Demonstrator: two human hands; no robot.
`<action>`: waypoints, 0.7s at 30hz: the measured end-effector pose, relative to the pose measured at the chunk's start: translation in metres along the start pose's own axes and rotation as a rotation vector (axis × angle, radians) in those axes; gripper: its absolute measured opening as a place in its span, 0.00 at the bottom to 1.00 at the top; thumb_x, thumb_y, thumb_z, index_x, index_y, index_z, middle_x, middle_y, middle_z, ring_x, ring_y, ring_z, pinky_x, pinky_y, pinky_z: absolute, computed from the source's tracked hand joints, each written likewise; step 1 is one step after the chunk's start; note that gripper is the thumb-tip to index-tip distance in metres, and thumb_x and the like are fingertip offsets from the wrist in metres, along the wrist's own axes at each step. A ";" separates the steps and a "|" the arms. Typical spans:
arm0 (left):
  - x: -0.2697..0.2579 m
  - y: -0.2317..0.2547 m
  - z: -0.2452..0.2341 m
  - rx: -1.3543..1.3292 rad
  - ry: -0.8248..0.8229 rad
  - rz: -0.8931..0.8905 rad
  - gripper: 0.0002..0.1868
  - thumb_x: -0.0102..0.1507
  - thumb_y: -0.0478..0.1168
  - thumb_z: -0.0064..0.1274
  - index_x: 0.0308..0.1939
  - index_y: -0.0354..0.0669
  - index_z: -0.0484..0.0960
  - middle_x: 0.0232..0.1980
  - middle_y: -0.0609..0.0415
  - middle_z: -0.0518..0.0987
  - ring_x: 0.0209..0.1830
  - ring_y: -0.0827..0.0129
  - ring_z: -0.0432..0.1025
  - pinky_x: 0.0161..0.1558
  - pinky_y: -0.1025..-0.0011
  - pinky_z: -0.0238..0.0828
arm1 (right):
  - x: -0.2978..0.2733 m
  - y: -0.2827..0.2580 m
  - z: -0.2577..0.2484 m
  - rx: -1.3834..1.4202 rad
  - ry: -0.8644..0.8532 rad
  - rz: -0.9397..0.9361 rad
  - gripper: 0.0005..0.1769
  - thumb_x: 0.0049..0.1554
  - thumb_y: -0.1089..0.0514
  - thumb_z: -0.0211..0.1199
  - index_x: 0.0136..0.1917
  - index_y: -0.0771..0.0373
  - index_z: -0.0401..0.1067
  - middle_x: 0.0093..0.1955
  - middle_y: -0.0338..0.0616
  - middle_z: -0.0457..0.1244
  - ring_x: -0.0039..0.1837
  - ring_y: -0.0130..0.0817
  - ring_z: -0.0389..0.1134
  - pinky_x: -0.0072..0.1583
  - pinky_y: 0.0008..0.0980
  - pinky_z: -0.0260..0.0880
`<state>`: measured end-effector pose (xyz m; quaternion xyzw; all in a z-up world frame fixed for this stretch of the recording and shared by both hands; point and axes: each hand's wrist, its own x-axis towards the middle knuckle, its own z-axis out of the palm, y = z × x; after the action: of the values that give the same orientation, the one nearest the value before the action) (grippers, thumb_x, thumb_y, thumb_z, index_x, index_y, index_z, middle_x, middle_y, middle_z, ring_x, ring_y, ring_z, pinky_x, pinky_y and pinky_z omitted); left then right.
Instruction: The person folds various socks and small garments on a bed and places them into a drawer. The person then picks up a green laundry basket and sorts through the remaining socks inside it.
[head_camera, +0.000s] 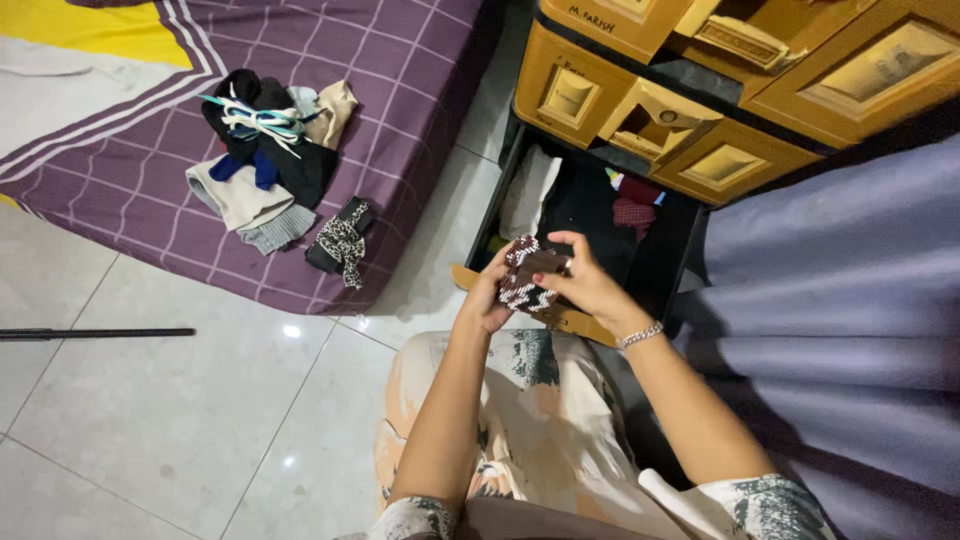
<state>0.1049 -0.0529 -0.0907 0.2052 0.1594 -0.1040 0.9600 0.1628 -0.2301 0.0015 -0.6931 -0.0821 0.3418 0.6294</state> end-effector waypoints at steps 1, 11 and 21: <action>-0.004 0.004 0.007 0.022 -0.019 0.014 0.34 0.59 0.30 0.36 0.71 0.45 0.68 0.61 0.46 0.78 0.55 0.60 0.78 0.54 0.60 0.81 | 0.006 0.000 -0.003 0.006 0.019 -0.006 0.34 0.55 0.65 0.68 0.69 0.56 0.55 0.59 0.43 0.66 0.60 0.28 0.67 0.58 0.28 0.70; 0.003 -0.029 -0.005 0.211 0.052 0.080 0.27 0.66 0.32 0.57 0.69 0.43 0.69 0.59 0.51 0.77 0.56 0.68 0.75 0.56 0.66 0.76 | 0.041 0.069 -0.010 -0.467 0.305 -0.102 0.29 0.57 0.58 0.73 0.70 0.58 0.69 0.60 0.47 0.62 0.63 0.32 0.65 0.62 0.32 0.69; 0.073 -0.064 -0.028 0.648 0.150 0.255 0.30 0.64 0.35 0.57 0.70 0.46 0.68 0.57 0.48 0.78 0.54 0.64 0.74 0.54 0.70 0.74 | 0.062 0.137 -0.034 0.739 0.138 0.183 0.23 0.61 0.48 0.61 0.69 0.50 0.65 0.64 0.34 0.64 0.65 0.30 0.65 0.62 0.43 0.67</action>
<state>0.1487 -0.1085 -0.1634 0.5243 0.1612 -0.0132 0.8360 0.1863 -0.2510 -0.1497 -0.4453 0.1515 0.3557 0.8076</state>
